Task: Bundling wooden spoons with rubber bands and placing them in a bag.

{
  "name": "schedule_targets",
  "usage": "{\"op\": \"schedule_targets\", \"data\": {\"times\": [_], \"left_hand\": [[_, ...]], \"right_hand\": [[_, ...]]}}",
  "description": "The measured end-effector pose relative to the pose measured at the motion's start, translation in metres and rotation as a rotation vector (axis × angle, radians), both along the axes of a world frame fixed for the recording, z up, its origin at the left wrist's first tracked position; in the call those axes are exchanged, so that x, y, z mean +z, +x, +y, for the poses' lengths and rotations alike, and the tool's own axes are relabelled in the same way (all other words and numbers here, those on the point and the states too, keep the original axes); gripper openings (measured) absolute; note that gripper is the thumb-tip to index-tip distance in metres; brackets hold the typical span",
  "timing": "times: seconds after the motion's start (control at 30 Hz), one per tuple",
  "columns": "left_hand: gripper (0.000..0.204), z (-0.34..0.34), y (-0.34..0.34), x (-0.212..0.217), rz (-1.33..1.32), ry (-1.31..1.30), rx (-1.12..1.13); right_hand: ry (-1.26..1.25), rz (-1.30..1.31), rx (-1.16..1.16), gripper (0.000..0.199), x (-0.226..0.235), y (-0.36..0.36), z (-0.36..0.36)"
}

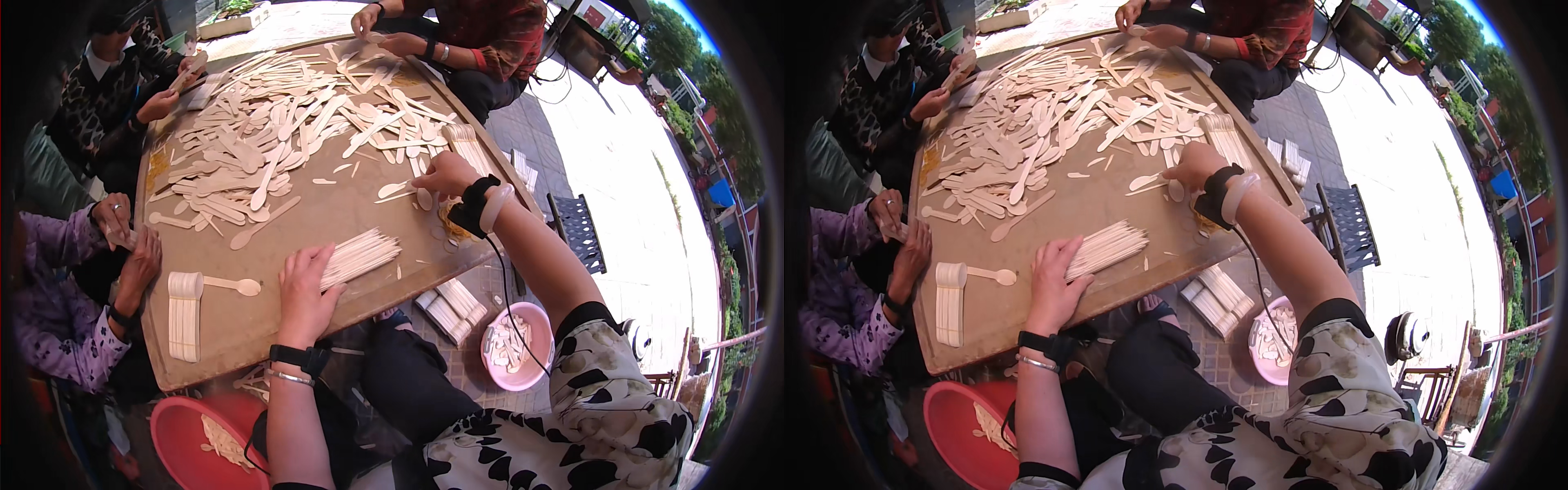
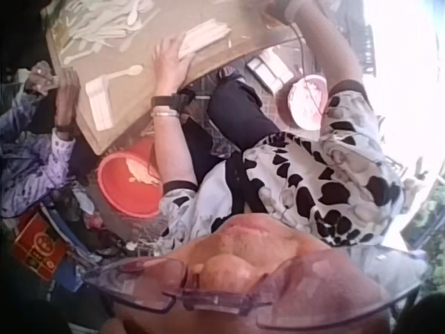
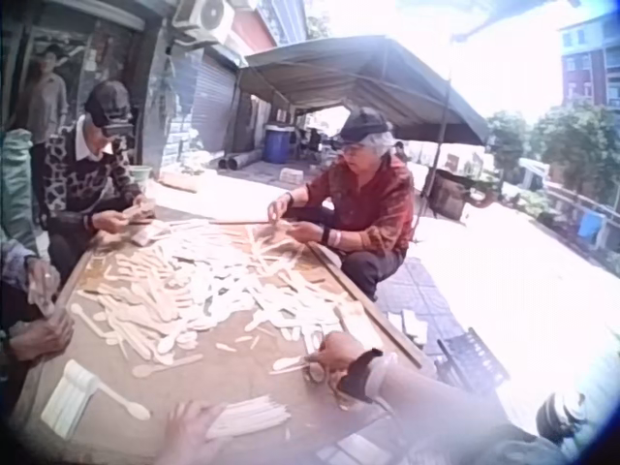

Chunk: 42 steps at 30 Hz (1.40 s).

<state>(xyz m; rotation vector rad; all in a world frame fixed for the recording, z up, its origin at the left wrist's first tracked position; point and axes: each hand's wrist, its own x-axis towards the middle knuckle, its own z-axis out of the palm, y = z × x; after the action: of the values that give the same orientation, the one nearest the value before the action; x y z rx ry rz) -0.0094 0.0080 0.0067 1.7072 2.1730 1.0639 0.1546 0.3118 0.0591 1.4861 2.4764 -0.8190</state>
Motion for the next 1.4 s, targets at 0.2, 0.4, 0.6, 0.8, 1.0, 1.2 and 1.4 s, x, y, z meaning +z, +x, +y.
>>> {"op": "schedule_targets", "data": {"times": [0.2, 0.4, 0.6, 0.8, 1.0, 1.2, 1.4], "left_hand": [[0.064, -0.002, 0.000, -0.002, -0.022, -0.008, 0.009], [0.061, -0.003, 0.001, -0.005, -0.012, 0.039, 0.013], [0.063, -0.005, -0.001, -0.006, -0.032, 0.026, 0.028], [0.063, -0.004, -0.002, -0.008, -0.029, 0.053, 0.024], [0.063, -0.002, 0.001, -0.005, 0.011, 0.031, 0.049], [0.065, -0.004, 0.003, -0.007, 0.042, 0.005, 0.002], [0.063, -0.005, 0.003, -0.003, 0.001, 0.018, -0.025]], "right_hand": [[0.092, -0.126, 0.004, 0.035, -0.013, -0.029, 0.011], [-0.083, 0.171, 0.037, 0.029, -0.019, -0.002, 0.011], [-0.463, 0.759, -0.122, 0.018, -0.014, -0.002, -0.021], [-0.760, 0.921, -0.198, 0.016, -0.017, -0.017, -0.035], [-0.584, 0.760, -0.027, 0.015, -0.031, -0.021, -0.046], [-0.280, 0.571, 0.479, 0.017, -0.049, -0.041, -0.090], [-0.139, 0.533, 0.403, 0.019, -0.036, -0.042, -0.051]]}}
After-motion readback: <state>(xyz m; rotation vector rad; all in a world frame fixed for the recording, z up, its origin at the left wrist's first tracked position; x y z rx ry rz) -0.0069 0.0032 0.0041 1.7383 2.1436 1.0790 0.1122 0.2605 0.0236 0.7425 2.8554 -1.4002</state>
